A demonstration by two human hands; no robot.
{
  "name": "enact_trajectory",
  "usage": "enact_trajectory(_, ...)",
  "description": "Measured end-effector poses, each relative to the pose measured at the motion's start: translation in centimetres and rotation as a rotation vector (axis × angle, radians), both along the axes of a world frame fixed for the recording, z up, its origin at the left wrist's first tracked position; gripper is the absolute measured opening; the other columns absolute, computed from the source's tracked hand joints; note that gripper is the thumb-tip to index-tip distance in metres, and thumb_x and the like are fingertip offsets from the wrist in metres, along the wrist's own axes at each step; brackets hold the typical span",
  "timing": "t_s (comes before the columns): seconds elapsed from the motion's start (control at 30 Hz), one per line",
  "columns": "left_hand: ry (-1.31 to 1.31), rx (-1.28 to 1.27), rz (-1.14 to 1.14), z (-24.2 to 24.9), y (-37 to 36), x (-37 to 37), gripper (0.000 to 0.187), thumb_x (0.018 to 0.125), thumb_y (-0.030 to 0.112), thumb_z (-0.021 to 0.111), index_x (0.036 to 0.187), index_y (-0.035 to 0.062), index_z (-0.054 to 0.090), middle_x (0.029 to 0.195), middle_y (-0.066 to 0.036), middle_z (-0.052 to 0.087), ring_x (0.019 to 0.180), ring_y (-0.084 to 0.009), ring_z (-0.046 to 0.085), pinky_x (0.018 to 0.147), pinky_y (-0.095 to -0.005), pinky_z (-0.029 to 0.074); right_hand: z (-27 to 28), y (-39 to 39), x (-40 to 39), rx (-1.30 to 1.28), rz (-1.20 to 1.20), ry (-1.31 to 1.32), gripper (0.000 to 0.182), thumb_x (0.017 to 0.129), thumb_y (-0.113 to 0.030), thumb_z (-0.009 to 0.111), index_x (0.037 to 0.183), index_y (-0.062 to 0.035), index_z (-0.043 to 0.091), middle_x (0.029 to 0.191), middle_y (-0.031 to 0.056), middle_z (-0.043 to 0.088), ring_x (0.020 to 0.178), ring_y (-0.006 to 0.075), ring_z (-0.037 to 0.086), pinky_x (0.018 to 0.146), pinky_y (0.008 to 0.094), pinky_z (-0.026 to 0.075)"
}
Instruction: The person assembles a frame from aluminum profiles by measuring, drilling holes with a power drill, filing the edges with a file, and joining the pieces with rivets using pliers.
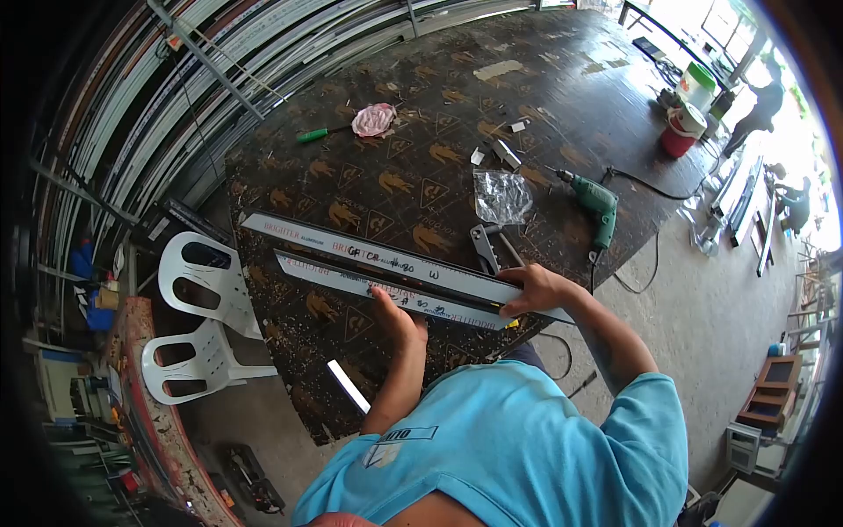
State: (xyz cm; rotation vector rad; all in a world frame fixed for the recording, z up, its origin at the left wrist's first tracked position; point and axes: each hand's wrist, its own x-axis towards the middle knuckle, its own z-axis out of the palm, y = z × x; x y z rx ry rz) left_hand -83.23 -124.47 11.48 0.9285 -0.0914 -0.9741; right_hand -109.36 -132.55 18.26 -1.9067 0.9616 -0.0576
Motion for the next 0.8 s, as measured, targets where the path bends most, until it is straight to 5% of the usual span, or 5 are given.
enact_trajectory(0.23,-0.006,-0.026,-0.089,0.2,0.2,-0.1,0.1,0.083,0.082,0.039,0.154,0.0146,0.015,0.155,-0.013,0.026,0.14,-0.0319,0.032,0.112,-0.0529,0.033,0.5,0.6,0.4,0.003,0.003,-0.022,0.086,0.071,-0.049,0.082,0.132,0.0038,0.053,0.111,0.0234,0.067,0.104,0.0317,0.066,0.093,0.0392,0.05)
enact_trajectory(0.33,0.021,-0.047,-0.067,2.6,0.3,-0.6,0.101,0.082,0.086,0.028,0.155,0.0196,0.01,0.159,-0.012,0.016,0.144,-0.0327,0.024,0.115,-0.0551,0.027,0.9,0.5,0.7,0.026,0.012,0.002,0.082,0.07,-0.035,0.083,0.134,0.0033,0.051,0.114,0.0208,0.067,0.106,0.0284,0.066,0.093,0.0372,0.051)
enact_trajectory(0.8,0.094,-0.082,-0.094,1.7,0.2,0.2,0.097,0.084,0.084,0.029,0.156,0.0222,0.01,0.159,-0.01,0.018,0.144,-0.0333,0.024,0.115,-0.0568,0.027,0.2,0.6,0.9,-0.004,0.046,-0.015,0.088,0.07,-0.049,0.082,0.134,0.0046,0.051,0.115,0.0235,0.066,0.106,0.0319,0.066,0.093,0.0395,0.051)
